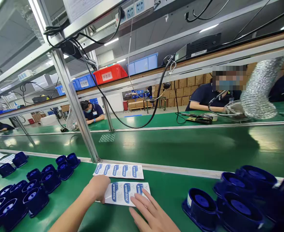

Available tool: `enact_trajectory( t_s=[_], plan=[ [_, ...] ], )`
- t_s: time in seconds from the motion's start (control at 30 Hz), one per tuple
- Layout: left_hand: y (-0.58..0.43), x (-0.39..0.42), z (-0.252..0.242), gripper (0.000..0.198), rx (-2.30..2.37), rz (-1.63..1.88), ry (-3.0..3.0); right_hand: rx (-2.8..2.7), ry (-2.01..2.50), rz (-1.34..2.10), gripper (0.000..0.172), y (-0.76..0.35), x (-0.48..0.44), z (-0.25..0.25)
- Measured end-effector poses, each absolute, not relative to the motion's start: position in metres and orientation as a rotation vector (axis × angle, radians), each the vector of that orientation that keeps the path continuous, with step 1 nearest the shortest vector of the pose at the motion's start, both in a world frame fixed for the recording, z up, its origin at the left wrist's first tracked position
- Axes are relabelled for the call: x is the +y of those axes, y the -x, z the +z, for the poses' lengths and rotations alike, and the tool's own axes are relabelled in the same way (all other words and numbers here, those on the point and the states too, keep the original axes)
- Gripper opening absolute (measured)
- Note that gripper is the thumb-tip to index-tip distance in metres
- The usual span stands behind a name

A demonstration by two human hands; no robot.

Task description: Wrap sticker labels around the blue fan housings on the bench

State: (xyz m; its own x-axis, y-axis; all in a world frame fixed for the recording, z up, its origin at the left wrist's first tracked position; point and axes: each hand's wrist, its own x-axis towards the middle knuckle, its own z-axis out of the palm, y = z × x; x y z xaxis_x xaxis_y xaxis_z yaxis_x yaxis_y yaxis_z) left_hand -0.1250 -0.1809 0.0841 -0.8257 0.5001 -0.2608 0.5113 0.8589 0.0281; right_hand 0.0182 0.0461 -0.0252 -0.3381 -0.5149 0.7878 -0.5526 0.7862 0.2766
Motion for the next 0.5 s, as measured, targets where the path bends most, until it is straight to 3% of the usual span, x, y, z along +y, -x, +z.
enact_trajectory(
  t_s=[0.17, 0.33, 0.5],
  plan=[
    [0.112, -0.171, 0.072, 0.043, 2.813, -0.006, -0.917, -2.044, -0.683, -0.033, 0.036, 0.035, 0.007, -0.009],
    [0.112, -0.168, 0.064, 0.047, 2.804, -0.044, -0.925, -2.029, -0.632, 0.037, 0.018, 0.047, 0.007, -0.005],
    [0.129, -0.170, 0.059, 0.053, 2.721, -0.066, -0.808, -1.949, -0.875, 0.049, 0.021, 0.037, 0.033, -0.010]
  ],
)
